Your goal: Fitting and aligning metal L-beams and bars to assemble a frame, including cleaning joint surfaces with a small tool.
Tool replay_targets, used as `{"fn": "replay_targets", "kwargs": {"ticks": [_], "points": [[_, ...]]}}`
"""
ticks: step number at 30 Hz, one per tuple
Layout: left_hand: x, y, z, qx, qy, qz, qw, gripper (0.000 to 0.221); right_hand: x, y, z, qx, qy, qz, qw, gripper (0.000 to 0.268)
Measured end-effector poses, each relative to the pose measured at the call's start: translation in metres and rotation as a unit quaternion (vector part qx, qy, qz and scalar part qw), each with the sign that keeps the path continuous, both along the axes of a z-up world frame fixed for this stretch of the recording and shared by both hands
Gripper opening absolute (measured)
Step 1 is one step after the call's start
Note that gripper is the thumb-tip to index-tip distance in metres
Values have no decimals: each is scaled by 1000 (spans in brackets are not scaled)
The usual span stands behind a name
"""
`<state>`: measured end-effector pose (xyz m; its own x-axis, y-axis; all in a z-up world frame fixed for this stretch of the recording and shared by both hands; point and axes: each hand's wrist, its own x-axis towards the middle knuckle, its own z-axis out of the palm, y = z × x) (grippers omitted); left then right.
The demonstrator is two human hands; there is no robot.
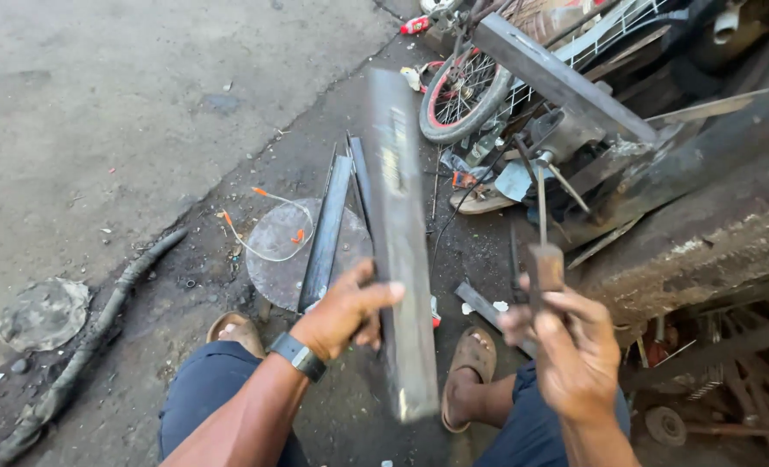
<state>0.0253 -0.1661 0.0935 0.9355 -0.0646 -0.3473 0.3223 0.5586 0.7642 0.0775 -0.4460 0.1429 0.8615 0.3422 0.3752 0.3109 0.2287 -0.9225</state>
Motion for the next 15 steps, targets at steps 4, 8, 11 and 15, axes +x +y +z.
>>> {"fn": "replay_targets", "kwargs": {"ticks": [4,8,11,15], "points": [[-11,-17,-9,33,-54,-35,997,69,28,52,47,-163,-294,34,941,20],[-17,-19,1,65,-9,-160,985,62,49,88,75,-289,-539,94,786,23],[-25,-19,2,101,-60,-243,963,53,58,99,82,-387,-636,156,649,42],[-37,-18,-4,140,-84,-291,942,44,58,88,69,-553,-535,274,577,73]]}}
